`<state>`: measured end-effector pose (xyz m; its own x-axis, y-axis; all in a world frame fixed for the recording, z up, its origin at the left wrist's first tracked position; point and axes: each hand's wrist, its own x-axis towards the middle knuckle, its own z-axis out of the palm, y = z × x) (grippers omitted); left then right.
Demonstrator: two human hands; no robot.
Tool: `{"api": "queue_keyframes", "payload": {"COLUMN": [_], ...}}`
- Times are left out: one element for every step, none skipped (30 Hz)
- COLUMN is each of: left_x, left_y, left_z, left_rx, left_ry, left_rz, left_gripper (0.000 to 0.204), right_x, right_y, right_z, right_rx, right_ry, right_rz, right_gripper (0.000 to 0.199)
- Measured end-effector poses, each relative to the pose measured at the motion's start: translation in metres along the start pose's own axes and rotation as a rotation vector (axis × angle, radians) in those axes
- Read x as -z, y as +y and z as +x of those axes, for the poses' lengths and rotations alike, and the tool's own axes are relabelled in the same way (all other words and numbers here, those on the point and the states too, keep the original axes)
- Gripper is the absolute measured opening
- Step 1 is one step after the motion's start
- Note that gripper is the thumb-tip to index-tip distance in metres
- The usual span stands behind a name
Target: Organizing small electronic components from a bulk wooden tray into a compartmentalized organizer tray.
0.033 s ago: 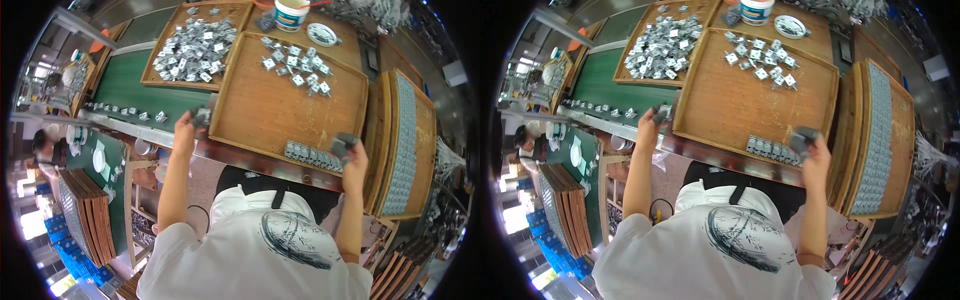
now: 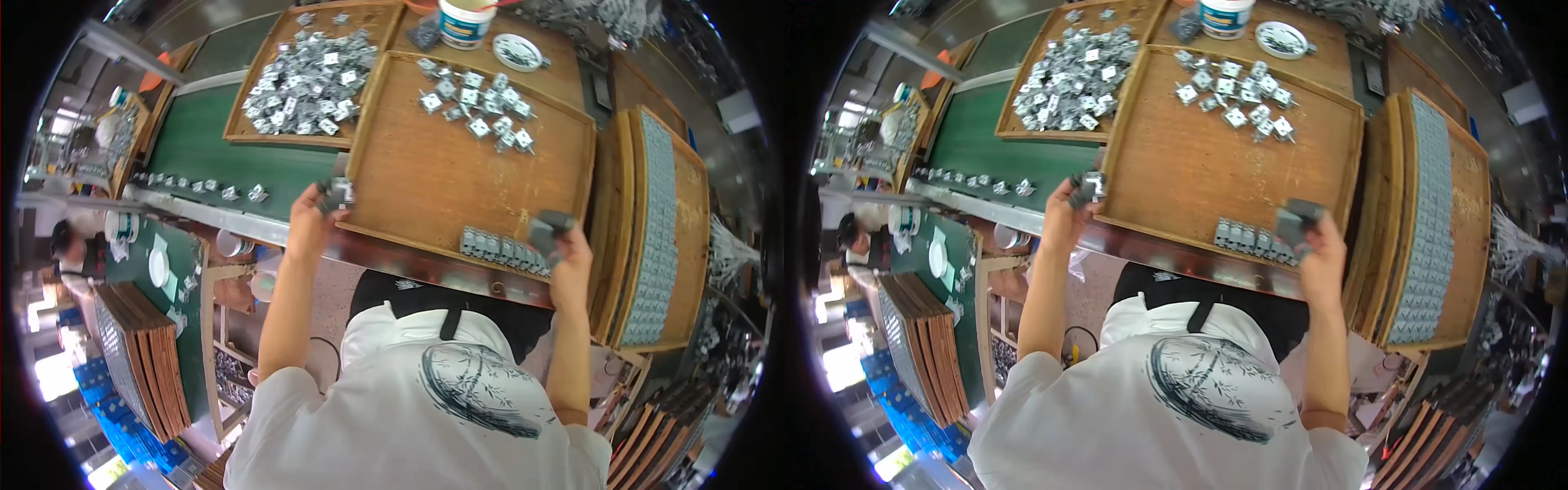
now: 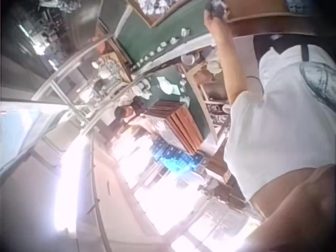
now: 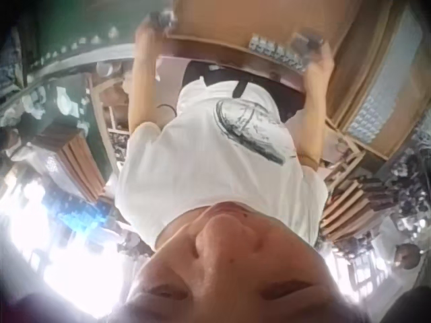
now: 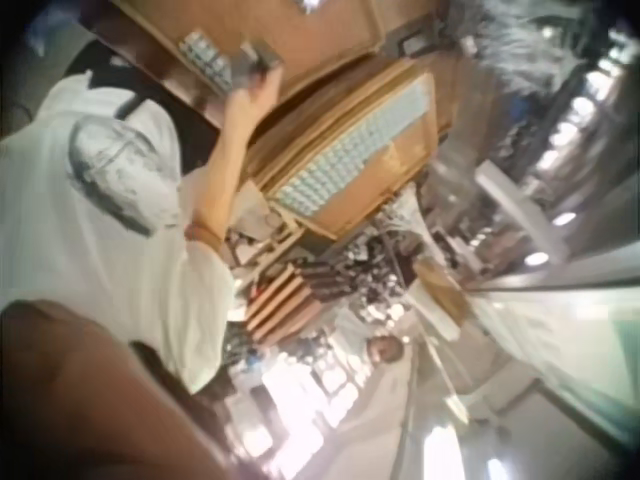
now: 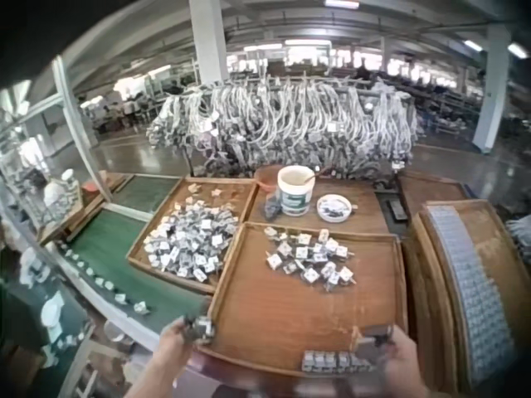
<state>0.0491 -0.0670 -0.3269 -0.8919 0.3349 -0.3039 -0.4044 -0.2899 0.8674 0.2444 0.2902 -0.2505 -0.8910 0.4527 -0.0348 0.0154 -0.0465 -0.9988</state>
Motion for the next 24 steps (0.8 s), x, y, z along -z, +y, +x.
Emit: {"api": "queue_keyframes", "payload": {"left_x": [-0.032,-0.072,-0.096,-0.115,-0.128,-0.137,-0.144,-0.152,-0.159,-0.164,-0.169,-0.173,-0.178,-0.182,-0.186,-0.191,-0.196,-0.200,-0.204,-0.207,-0.207,-0.207,-0.210,-0.215], "left_y": [0.001,0.004,0.003,0.001,-0.001,-0.002,-0.003,-0.003,-0.004,-0.004,-0.005,-0.006,-0.006,-0.007,-0.007,-0.007,-0.008,-0.013,-0.019,-0.028,-0.035,-0.038,-0.040,-0.040], "left_z": [-0.009,-0.022,-0.032,-0.043,-0.050,-0.055,-0.058,-0.060,-0.062,-0.064,-0.066,-0.066,-0.066,-0.066,-0.069,-0.073,-0.077,-0.080,-0.082,-0.083,-0.084,-0.084,-0.085,-0.088], "left_rx": [0.011,0.022,0.039,-0.005,-0.051,-0.039,-0.074,-0.111,-0.104,-0.096,-0.090,-0.085,-0.093,-0.102,-0.099,-0.078,-0.057,-0.005,-0.001,-0.127,-0.253,-0.254,-0.252,-0.420], "left_ry": [-0.050,-0.097,-0.125,-0.215,-0.305,-0.329,-0.412,-0.493,-0.512,-0.551,-0.587,-0.598,-0.609,-0.619,-0.624,-0.615,-0.605,-0.575,-0.581,-0.557,-0.529,-0.508,-0.513,-0.470], "left_rz": [-0.046,-0.093,-0.096,-0.024,0.047,0.041,0.088,0.134,0.130,0.121,0.113,0.113,0.127,0.142,0.144,0.198,0.254,0.240,0.242,0.357,0.470,0.539,0.540,0.676], "left_gripper": [0.035,0.036,0.036,0.037,0.040,0.040,0.038,0.037,0.037,0.035,0.032,0.032,0.033,0.033,0.033,0.035,0.037,0.042,0.042,0.045,0.048,0.053,0.053,0.055], "right_x": [-0.011,-0.022,-0.031,-0.038,-0.041,-0.043,-0.044,-0.042,-0.039,-0.036,-0.034,-0.031,-0.029,-0.026,-0.023,-0.021,-0.020,-0.019,-0.017,-0.016,-0.016,-0.017,-0.020,-0.023], "right_y": [0.002,-0.006,-0.011,-0.019,-0.028,-0.040,-0.048,-0.049,-0.050,-0.050,-0.051,-0.053,-0.053,-0.052,-0.051,-0.049,-0.046,-0.042,-0.038,-0.032,-0.024,-0.018,-0.017,-0.016], "right_z": [-0.001,-0.004,-0.008,-0.013,-0.015,-0.018,-0.020,-0.022,-0.024,-0.027,-0.029,-0.032,-0.034,-0.035,-0.037,-0.039,-0.038,-0.037,-0.035,-0.035,-0.035,-0.034,-0.034,-0.035], "right_rx": [-0.024,-0.067,-0.102,-0.138,-0.105,0.030,0.164,0.158,0.215,0.273,0.268,0.326,0.383,0.380,0.394,0.407,0.403,0.455,0.506,0.502,0.522,0.543,0.540,0.524], "right_ry": [-0.044,-0.092,-0.155,-0.188,-0.200,-0.202,-0.206,-0.185,-0.186,-0.189,-0.176,-0.157,-0.141,-0.134,-0.130,-0.128,-0.124,-0.115,-0.102,-0.096,-0.074,-0.054,-0.049,-0.016], "right_rz": [0.038,0.090,0.122,0.023,-0.250,-0.468,-0.687,-0.697,-0.723,-0.748,-0.752,-0.796,-0.837,-0.838,-0.872,-0.906,-0.904,-0.951,-0.999,-1.000,-1.030,-1.060,-1.060,-1.028], "right_gripper": [0.036,0.038,0.042,0.038,0.032,0.030,0.028,0.028,0.029,0.030,0.030,0.030,0.029,0.029,0.029,0.028,0.028,0.027,0.026,0.026,0.026,0.026,0.026,0.026]}}
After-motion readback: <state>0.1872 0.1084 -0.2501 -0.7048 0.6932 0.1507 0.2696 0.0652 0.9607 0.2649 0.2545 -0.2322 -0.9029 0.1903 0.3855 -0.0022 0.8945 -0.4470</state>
